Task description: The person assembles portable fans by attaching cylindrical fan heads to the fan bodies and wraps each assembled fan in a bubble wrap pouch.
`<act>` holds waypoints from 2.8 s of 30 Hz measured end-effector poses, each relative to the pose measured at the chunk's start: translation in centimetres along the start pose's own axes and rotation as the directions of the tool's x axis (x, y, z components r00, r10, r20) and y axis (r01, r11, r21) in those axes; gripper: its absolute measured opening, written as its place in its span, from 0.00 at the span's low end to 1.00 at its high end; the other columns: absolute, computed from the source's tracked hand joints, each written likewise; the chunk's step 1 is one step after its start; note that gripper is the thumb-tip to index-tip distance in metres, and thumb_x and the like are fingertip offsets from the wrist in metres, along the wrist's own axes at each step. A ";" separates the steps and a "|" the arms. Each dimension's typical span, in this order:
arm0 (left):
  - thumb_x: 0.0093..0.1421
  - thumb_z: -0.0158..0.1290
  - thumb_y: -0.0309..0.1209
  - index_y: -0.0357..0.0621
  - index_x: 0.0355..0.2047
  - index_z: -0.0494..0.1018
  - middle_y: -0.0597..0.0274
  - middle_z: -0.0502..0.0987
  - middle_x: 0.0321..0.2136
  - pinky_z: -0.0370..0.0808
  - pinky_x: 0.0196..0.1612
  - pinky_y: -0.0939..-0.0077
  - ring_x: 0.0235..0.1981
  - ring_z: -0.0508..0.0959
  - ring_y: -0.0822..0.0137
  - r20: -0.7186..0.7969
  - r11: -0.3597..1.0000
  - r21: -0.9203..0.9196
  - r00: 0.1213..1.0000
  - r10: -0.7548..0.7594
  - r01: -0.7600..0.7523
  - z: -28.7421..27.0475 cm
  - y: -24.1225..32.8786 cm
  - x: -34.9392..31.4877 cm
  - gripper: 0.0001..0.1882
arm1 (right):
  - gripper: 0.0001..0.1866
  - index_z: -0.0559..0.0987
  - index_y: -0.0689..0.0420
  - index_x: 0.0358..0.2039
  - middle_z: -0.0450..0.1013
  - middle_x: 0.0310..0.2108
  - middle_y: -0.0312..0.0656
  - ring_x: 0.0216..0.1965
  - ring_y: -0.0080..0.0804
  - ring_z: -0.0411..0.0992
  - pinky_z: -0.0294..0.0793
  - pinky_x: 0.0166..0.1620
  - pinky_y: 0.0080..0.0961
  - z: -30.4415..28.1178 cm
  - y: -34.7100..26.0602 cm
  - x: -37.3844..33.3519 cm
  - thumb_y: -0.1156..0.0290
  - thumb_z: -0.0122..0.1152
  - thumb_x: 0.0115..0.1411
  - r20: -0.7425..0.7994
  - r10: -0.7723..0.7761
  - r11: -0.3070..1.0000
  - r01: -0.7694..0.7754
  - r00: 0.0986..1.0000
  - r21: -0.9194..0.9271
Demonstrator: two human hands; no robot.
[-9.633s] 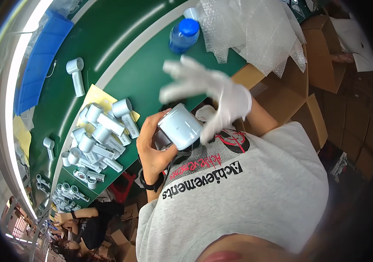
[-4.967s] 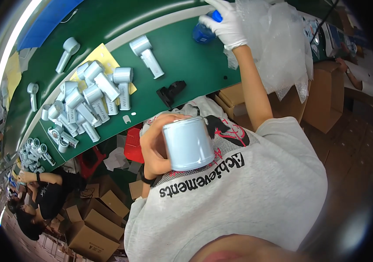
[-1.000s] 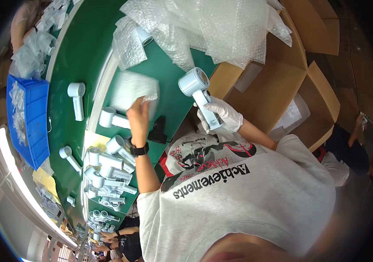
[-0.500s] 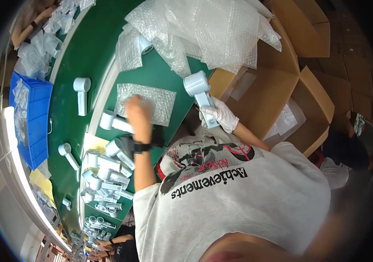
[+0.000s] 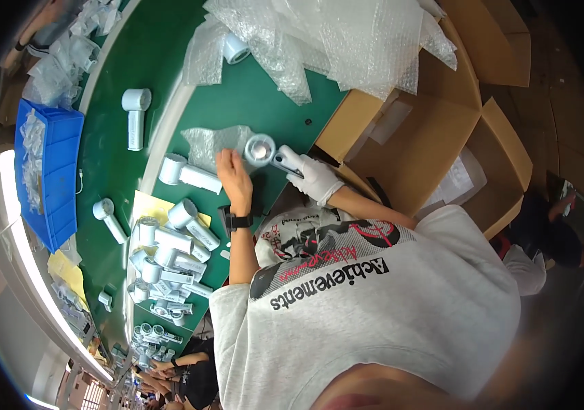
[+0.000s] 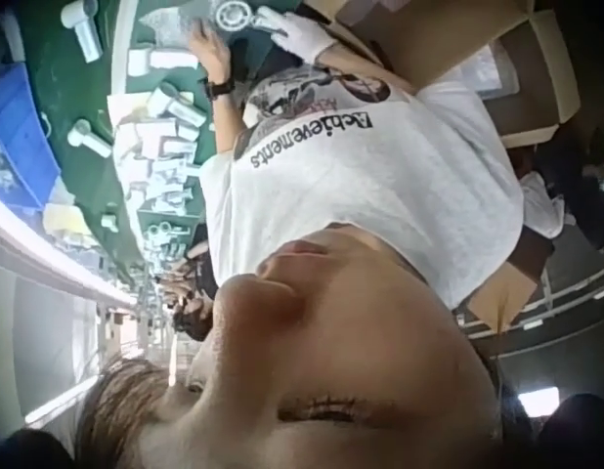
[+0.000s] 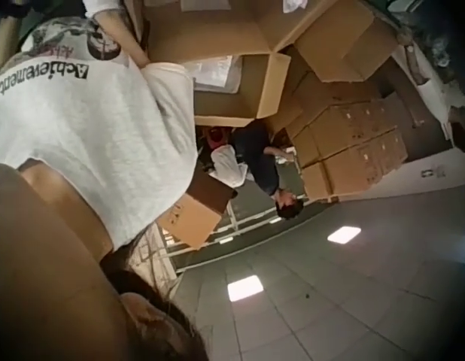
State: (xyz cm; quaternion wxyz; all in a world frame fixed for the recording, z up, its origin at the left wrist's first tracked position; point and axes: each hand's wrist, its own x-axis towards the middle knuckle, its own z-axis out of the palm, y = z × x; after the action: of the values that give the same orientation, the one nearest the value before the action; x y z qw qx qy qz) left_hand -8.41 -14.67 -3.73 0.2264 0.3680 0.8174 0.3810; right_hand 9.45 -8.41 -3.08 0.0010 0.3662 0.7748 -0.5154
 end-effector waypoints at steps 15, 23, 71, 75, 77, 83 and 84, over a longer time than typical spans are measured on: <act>0.46 0.49 0.23 0.36 0.23 0.66 0.47 0.65 0.34 0.62 0.40 0.60 0.36 0.64 0.50 -0.316 0.873 0.234 0.816 0.484 -0.427 -6.0 9.0 -0.2 0.04 | 0.12 0.71 0.58 0.38 0.70 0.32 0.40 0.33 0.27 0.69 0.70 0.35 0.22 -1.0 -9.1 8.0 0.68 0.55 0.54 0.142 -0.264 -0.039 -0.157 0.954 0.987; 0.51 0.53 0.28 0.35 0.39 0.65 0.44 0.65 0.42 0.59 0.49 0.58 0.45 0.63 0.47 -0.309 0.959 0.189 0.914 0.264 -0.213 -10.2 3.8 7.7 0.15 | 0.21 0.67 0.52 0.50 0.69 0.39 0.38 0.38 0.25 0.69 0.71 0.38 0.22 -3.1 -18.4 24.0 0.65 0.53 0.56 -0.036 -0.216 0.586 0.159 0.976 0.795; 0.43 0.59 0.24 0.37 0.49 0.56 0.51 0.66 0.42 0.66 0.45 0.70 0.44 0.68 0.58 -0.204 0.915 -0.276 0.912 -0.355 0.294 -5.2 12.6 -8.2 0.33 | 0.15 0.75 0.61 0.39 0.72 0.39 0.40 0.41 0.26 0.70 0.70 0.45 0.23 -3.8 -13.5 3.1 0.68 0.58 0.51 0.128 -0.422 0.698 0.231 0.897 0.678; 0.38 0.64 0.29 0.38 0.51 0.56 0.49 0.62 0.48 0.63 0.48 0.70 0.49 0.65 0.59 -0.397 0.986 -0.010 0.905 -0.154 0.164 -4.5 11.3 -7.1 0.41 | 0.20 0.75 0.60 0.40 0.72 0.40 0.40 0.41 0.28 0.70 0.70 0.44 0.24 -3.7 -14.0 2.6 0.68 0.64 0.45 -0.018 -0.301 0.744 0.246 0.954 0.621; 0.40 0.63 0.33 0.38 0.52 0.56 0.50 0.62 0.49 0.63 0.49 0.69 0.50 0.64 0.59 -0.433 0.999 -0.018 0.900 -0.054 0.052 -4.4 10.5 -7.6 0.41 | 0.23 0.75 0.60 0.40 0.72 0.39 0.40 0.41 0.28 0.70 0.71 0.44 0.24 -4.2 -13.9 2.5 0.69 0.68 0.40 0.123 -0.139 0.653 -0.002 0.983 0.758; 0.52 0.51 0.53 0.42 0.53 0.57 0.53 0.62 0.51 0.65 0.50 0.65 0.51 0.65 0.58 0.110 -0.191 -0.980 0.962 -0.249 0.063 -3.6 6.5 -10.8 0.36 | 0.22 0.75 0.59 0.41 0.72 0.41 0.41 0.41 0.29 0.70 0.70 0.44 0.24 -6.0 -13.5 3.4 0.62 0.62 0.46 0.394 -0.456 0.802 0.176 0.798 0.572; 0.52 0.51 0.53 0.42 0.53 0.57 0.53 0.62 0.51 0.65 0.50 0.65 0.51 0.65 0.58 0.109 -0.188 -0.980 0.962 -0.248 0.063 -3.5 6.5 -10.8 0.36 | 0.21 0.75 0.58 0.41 0.71 0.41 0.41 0.40 0.29 0.70 0.70 0.44 0.24 -6.2 -13.5 3.5 0.61 0.61 0.48 0.451 -0.499 0.814 0.222 0.740 0.536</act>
State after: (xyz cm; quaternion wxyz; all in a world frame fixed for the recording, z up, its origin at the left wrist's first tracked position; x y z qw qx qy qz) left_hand -1.13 -21.79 4.51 0.4204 -0.0624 0.2874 0.8584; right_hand 1.56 -4.16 9.31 0.0465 0.0219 0.6543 -0.7545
